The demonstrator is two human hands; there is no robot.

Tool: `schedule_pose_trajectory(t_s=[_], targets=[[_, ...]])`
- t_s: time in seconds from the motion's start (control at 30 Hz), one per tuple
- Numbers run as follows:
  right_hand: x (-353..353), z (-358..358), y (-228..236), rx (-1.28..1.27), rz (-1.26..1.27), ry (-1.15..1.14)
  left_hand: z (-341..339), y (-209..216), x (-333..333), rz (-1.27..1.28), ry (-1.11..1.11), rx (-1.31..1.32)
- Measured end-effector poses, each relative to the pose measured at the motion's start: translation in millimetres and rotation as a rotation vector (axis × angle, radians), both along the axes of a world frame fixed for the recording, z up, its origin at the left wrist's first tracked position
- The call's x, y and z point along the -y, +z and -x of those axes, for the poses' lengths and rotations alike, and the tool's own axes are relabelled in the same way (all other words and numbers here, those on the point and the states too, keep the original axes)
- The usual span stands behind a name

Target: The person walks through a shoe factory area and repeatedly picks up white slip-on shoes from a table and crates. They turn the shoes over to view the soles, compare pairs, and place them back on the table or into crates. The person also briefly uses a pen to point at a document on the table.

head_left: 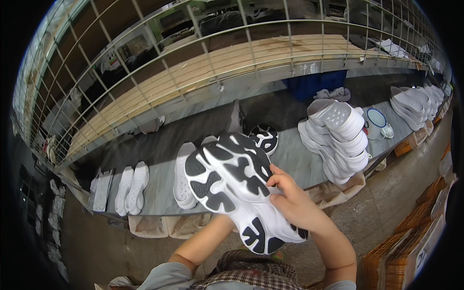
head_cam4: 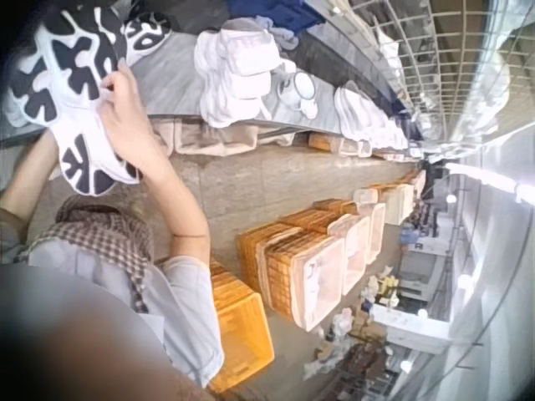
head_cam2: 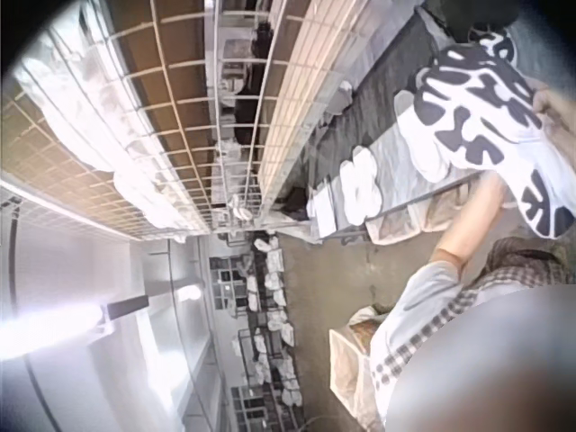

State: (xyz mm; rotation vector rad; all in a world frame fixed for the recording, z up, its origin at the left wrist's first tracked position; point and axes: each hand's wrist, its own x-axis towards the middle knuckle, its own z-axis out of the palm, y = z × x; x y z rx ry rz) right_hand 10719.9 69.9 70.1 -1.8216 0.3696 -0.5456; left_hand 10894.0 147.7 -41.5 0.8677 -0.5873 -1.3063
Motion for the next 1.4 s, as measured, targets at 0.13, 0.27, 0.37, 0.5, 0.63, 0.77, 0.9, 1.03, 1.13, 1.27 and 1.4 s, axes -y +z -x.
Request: schedule_pose_trajectory(t_s=[0.13,0.27,0.37,0.5,0.63,0.77,0.9,1.03,1.13,1.27,1.4], targets=[[-25,11,11,-0.265,0.19,0.034,35,-68,-32,0.05,0.075,0.008],[-35,33,8,-0.217,0.226,0.191,53,-47,-54,0.113,-0.38,-0.732],[-55,56,6,-0.22,0.187,0.182,62,-11,-76,-0.189,-0.366,-0.895],[-101,85,8,-0.346,0.22,0.069,68,-13,-76,-0.108,-0.531,-0.855],[-130,103,-11,-0.387,0.191,0.019,63,-28,-72,-0.046,-0.567,-0.762],[-127,114,-52,-0.02,-0.26,-0.166,48,-27,-82,-0.007,-0.485,-0.699],[-92,104,-95,0.513,-0.945,-0.325,29,-23,-95,0.028,-0.392,-0.649],[-30,68,-135,0.624,-1.113,-0.178,17,-20,-104,0.071,-0.331,-0.614],[9,32,-150,0.625,-1.314,-0.193,12,-19,-109,0.092,-0.301,-0.6],[44,0,-150,0.693,-1.322,-0.494,7,-20,-117,0.113,-0.27,-0.596],[30,9,-151,0.411,-0.835,-0.896,2,-26,-122,0.129,-0.257,-0.602]])
